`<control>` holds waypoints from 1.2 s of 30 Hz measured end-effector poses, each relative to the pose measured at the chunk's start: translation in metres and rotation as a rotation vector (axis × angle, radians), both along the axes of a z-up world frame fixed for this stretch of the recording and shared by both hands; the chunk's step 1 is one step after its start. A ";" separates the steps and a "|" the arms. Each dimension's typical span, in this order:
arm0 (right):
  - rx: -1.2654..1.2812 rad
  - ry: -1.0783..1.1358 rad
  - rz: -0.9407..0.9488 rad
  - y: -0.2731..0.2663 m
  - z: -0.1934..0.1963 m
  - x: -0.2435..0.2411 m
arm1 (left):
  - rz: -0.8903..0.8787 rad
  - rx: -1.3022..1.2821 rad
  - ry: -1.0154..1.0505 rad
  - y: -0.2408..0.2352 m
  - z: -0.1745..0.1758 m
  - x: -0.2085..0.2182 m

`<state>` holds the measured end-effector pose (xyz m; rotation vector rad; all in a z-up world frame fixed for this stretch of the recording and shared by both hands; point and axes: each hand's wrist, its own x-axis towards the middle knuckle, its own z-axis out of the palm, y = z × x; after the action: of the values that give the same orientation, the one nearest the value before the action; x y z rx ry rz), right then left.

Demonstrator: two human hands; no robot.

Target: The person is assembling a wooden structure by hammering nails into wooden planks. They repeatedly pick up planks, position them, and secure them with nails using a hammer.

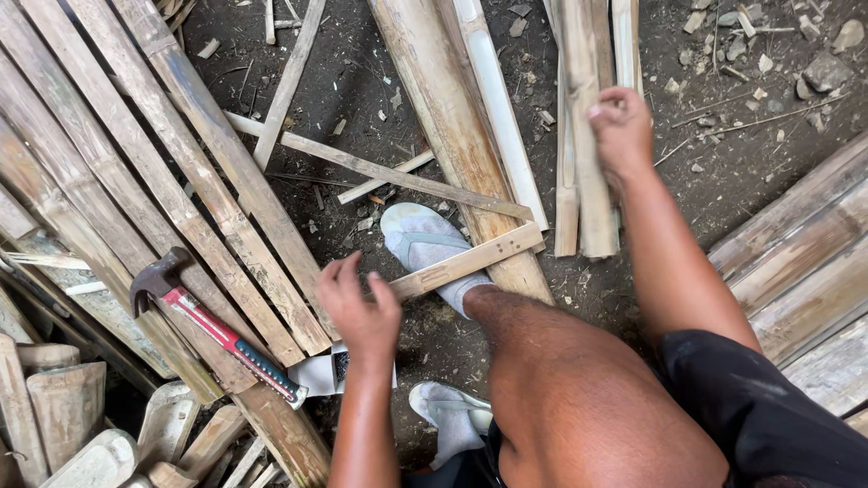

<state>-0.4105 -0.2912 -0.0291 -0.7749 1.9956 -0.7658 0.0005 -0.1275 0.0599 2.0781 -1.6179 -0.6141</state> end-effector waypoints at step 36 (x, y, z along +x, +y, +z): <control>0.257 -0.438 0.962 -0.026 0.031 0.367 | 0.477 -0.042 0.219 0.062 0.037 0.055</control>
<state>-0.0436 -0.3172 0.0020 -1.1436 1.0889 -0.0802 0.0556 -0.0651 0.0966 2.1684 -0.9580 -0.6037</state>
